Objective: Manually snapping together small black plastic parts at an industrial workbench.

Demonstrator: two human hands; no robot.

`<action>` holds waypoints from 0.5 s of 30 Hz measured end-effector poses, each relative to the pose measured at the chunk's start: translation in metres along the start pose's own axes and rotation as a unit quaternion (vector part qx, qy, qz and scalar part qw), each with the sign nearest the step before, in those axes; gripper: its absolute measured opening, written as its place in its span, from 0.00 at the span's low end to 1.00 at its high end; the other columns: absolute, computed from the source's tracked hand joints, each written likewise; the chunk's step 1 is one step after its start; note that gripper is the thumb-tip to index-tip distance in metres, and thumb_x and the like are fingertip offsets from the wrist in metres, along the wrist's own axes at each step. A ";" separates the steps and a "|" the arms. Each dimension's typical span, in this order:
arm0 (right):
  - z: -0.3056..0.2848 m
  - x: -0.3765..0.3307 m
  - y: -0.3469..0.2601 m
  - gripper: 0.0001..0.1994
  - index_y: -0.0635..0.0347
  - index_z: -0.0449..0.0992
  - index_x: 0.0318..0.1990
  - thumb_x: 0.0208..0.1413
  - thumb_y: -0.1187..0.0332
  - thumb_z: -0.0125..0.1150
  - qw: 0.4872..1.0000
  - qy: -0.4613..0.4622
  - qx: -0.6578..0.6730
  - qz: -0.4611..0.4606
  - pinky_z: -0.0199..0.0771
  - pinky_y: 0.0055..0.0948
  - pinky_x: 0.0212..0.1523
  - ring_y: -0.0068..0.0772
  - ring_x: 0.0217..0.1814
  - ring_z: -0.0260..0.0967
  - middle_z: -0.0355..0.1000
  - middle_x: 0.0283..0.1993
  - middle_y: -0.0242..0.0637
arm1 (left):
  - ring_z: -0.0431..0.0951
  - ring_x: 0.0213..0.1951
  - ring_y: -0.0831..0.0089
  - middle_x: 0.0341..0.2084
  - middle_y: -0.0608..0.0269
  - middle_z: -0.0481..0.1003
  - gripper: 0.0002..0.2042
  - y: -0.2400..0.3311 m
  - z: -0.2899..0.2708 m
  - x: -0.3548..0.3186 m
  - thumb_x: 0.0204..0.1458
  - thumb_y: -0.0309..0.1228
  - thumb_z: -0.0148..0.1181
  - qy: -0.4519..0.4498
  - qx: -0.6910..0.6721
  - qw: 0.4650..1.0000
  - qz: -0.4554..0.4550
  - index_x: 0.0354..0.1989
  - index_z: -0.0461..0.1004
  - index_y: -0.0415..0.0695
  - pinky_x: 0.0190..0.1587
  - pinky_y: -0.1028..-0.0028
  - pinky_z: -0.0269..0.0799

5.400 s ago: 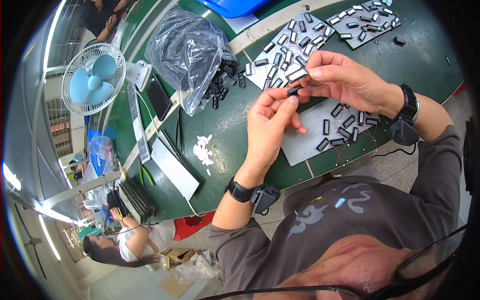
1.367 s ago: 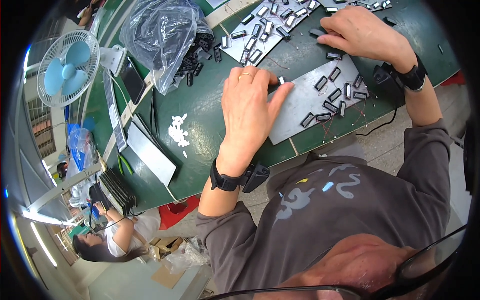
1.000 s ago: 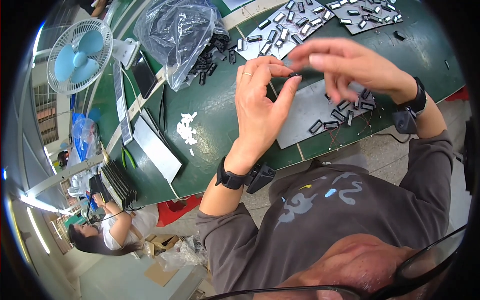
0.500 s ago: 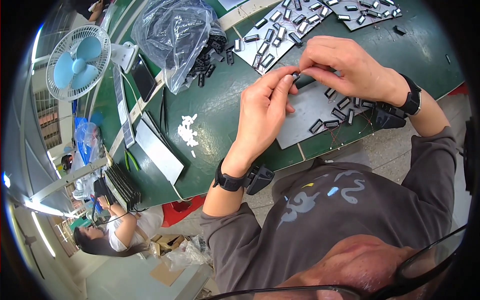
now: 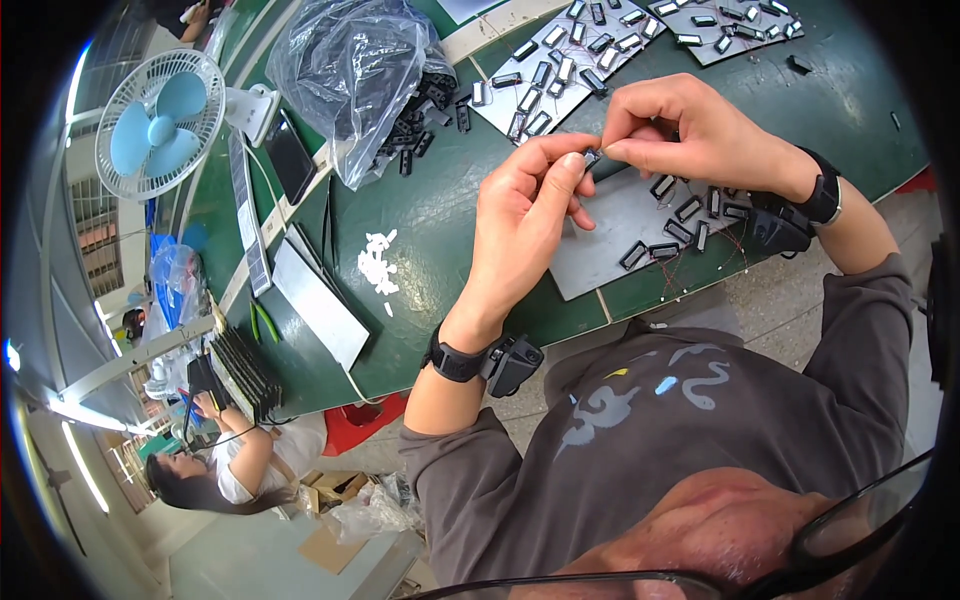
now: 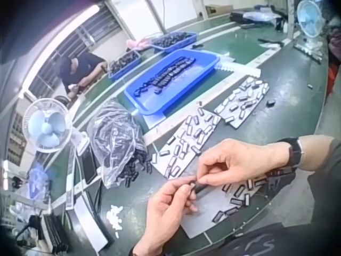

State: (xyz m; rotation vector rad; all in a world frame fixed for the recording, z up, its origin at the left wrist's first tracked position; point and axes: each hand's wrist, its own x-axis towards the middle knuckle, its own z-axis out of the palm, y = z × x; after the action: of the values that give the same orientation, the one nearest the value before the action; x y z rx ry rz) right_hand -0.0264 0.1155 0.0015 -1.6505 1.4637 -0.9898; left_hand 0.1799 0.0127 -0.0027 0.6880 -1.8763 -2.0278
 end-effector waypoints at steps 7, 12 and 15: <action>0.002 0.003 0.000 0.07 0.65 0.75 0.34 0.60 0.69 0.61 0.952 -0.022 0.273 0.138 0.73 0.18 0.25 0.14 0.28 0.68 0.71 0.30 0.26 | 0.75 0.29 0.82 0.30 0.63 0.76 0.09 -0.003 0.003 0.001 0.64 0.26 0.54 0.015 -0.018 0.999 0.041 0.47 0.74 0.34 0.31 0.80 0.74; 0.003 0.005 -0.010 0.08 0.64 0.74 0.35 0.60 0.68 0.62 0.948 -0.044 0.284 0.135 0.71 0.18 0.24 0.14 0.26 0.68 0.71 0.29 0.27 | 0.75 0.28 0.81 0.30 0.61 0.78 0.10 -0.005 0.003 0.003 0.62 0.27 0.57 0.016 -0.063 0.997 0.048 0.47 0.74 0.33 0.29 0.80 0.74; 0.004 0.001 -0.010 0.08 0.62 0.73 0.35 0.60 0.67 0.62 0.943 -0.035 0.287 0.167 0.70 0.18 0.22 0.14 0.22 0.64 0.68 0.27 0.25 | 0.76 0.26 0.82 0.29 0.62 0.79 0.09 -0.008 -0.001 0.005 0.62 0.28 0.58 0.013 -0.098 0.995 0.026 0.44 0.75 0.34 0.27 0.81 0.73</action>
State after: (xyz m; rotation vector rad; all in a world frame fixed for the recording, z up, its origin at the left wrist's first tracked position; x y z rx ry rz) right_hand -0.0185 0.1153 0.0093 -0.9716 1.2016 -1.0243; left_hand 0.1766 0.0102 -0.0113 0.6034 -1.6344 -2.1238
